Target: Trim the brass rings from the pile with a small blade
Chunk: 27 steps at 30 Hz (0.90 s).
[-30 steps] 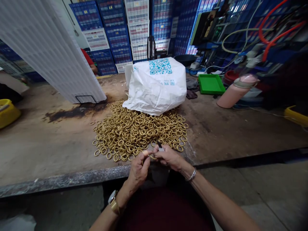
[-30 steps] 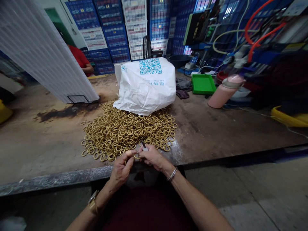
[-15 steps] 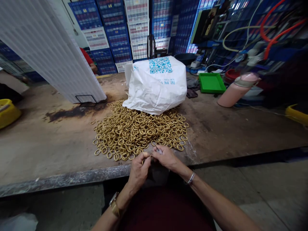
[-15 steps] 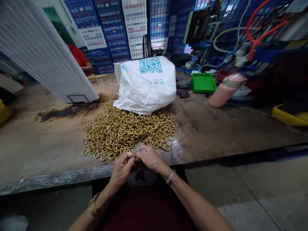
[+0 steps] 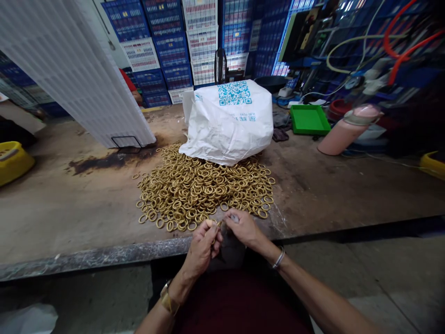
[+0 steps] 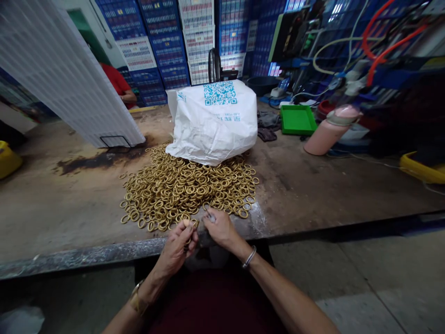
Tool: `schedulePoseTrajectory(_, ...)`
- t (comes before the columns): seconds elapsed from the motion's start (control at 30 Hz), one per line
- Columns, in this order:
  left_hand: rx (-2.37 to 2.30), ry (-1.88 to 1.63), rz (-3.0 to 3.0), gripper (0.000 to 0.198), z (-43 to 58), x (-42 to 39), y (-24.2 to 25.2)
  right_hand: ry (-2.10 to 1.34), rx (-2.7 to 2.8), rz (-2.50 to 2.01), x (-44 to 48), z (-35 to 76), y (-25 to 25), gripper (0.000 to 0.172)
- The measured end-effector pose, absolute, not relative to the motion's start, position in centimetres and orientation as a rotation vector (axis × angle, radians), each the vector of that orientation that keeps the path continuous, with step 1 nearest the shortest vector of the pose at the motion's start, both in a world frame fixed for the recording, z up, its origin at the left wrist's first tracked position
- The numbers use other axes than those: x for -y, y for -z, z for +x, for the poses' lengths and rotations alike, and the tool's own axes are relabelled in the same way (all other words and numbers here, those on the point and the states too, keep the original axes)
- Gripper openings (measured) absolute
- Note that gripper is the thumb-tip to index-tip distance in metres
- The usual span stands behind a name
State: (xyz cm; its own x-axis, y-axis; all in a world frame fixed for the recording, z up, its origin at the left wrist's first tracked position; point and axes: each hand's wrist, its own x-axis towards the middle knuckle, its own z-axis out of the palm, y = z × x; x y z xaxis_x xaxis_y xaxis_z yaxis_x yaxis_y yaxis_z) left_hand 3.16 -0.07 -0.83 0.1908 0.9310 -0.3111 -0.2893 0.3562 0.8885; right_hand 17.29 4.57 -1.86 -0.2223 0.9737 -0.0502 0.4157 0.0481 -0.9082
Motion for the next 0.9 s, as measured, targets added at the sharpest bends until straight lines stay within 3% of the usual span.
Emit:
schedulePoseTrajectory(0.2,-1.144,-0.989,0.932,0.032,3.3,0.0,0.9,-0.941,2.147,-1.321,-3.5,17.3,1.8,0.012)
schedulePoseTrajectory(0.57,-1.173,-1.066,1.103,0.028,3.1,0.2,1.2,-0.968,2.297,-1.231,-3.6,17.5,1.4,0.014)
schedulePoseTrajectory(0.9,-0.902,-1.021,0.732,0.028,3.0,1.9,-0.9,-0.467,2.278,-1.729,-5.1,17.0,2.2,0.022)
